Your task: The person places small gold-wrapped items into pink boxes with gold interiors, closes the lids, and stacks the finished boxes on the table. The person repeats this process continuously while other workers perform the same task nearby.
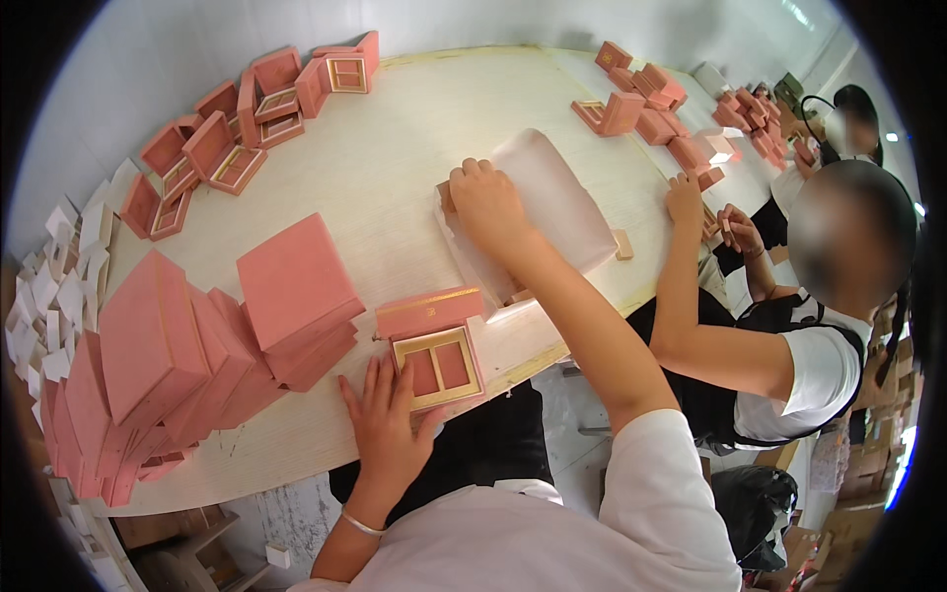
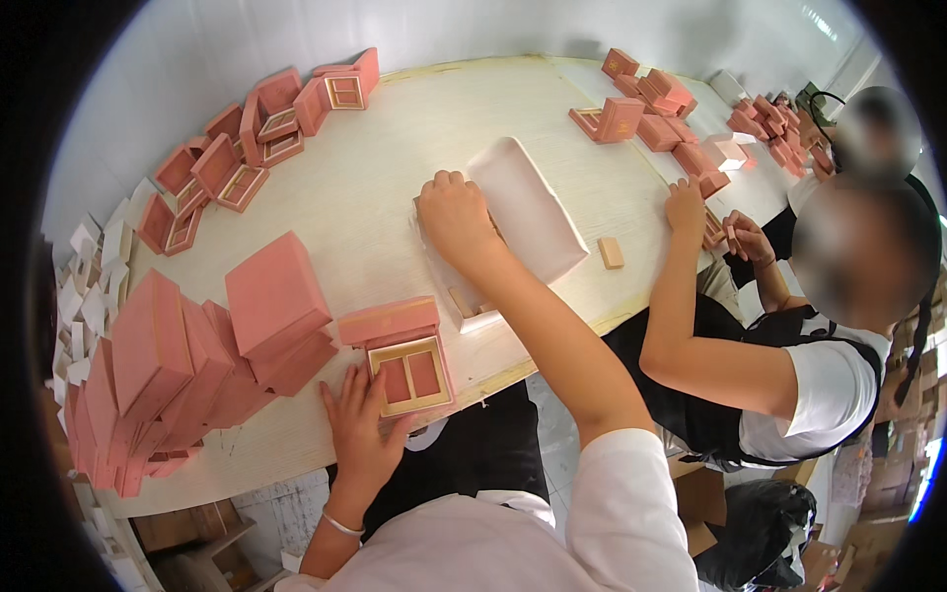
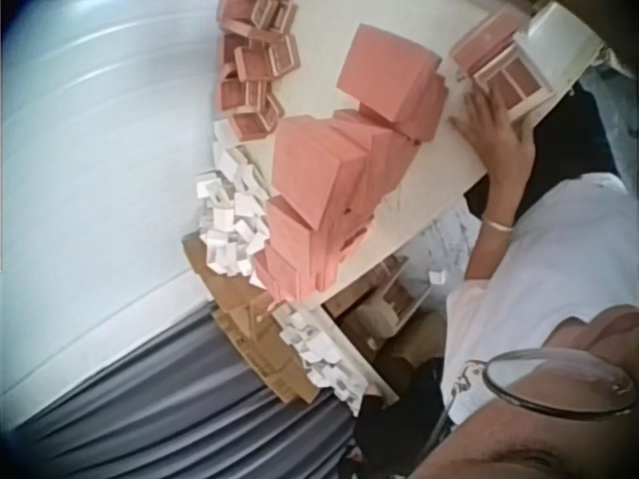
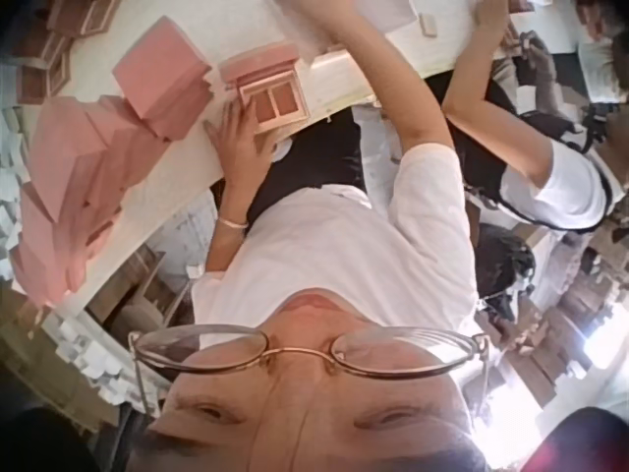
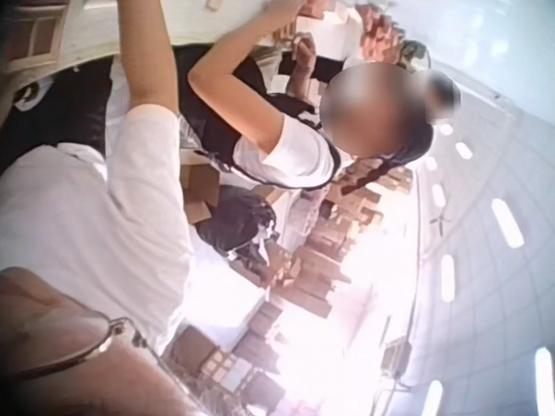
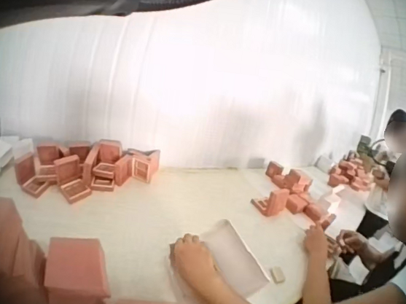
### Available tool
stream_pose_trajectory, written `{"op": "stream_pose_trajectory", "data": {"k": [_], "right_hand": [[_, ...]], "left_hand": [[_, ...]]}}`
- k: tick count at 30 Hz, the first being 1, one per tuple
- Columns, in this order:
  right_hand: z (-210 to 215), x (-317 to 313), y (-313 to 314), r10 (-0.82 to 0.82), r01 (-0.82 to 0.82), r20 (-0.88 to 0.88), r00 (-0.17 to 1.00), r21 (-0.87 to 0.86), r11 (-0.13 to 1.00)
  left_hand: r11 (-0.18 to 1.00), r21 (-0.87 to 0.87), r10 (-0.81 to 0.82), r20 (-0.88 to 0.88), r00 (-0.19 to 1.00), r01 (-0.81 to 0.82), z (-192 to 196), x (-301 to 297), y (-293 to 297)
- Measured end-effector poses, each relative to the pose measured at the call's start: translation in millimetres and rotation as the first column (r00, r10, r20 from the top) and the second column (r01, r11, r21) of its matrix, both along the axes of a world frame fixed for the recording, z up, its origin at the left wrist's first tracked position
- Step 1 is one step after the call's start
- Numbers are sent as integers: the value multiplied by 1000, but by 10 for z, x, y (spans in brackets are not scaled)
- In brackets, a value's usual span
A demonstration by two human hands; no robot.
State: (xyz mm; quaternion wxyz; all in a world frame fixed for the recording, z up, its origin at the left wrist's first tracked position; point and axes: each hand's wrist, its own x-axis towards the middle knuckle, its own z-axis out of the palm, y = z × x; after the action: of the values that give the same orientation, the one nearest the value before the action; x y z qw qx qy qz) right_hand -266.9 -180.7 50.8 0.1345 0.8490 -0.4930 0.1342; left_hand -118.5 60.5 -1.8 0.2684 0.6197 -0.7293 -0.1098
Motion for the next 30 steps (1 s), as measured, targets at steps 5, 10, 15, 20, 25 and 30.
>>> {"op": "stream_pose_trajectory", "data": {"k": [5,10,15,20,25,30], "right_hand": [[-295,-78,-2,68,-99,-130,989,-253,962],[-303,-91,78,152,-187,-130,980,-322,928],[-63,-178,161,128,-128,2,992,-19,992],[594,-396,1164,376,-218,421,825,-377,900],[272,-467,1840,730,-544,328,600,-501,673],[-87,-321,1920,691,-506,485,537,-470,723]], "left_hand": [[995,-62,84,26,996,-82,-26,-168,-19],[995,-51,83,17,996,-82,-4,-130,-9],[995,-76,54,-81,995,-60,92,-176,-25],[989,-143,-113,-527,843,43,259,93,78],[949,44,-20,-980,197,314,519,-40,-25],[924,46,28,-998,53,379,531,-9,-81]]}}
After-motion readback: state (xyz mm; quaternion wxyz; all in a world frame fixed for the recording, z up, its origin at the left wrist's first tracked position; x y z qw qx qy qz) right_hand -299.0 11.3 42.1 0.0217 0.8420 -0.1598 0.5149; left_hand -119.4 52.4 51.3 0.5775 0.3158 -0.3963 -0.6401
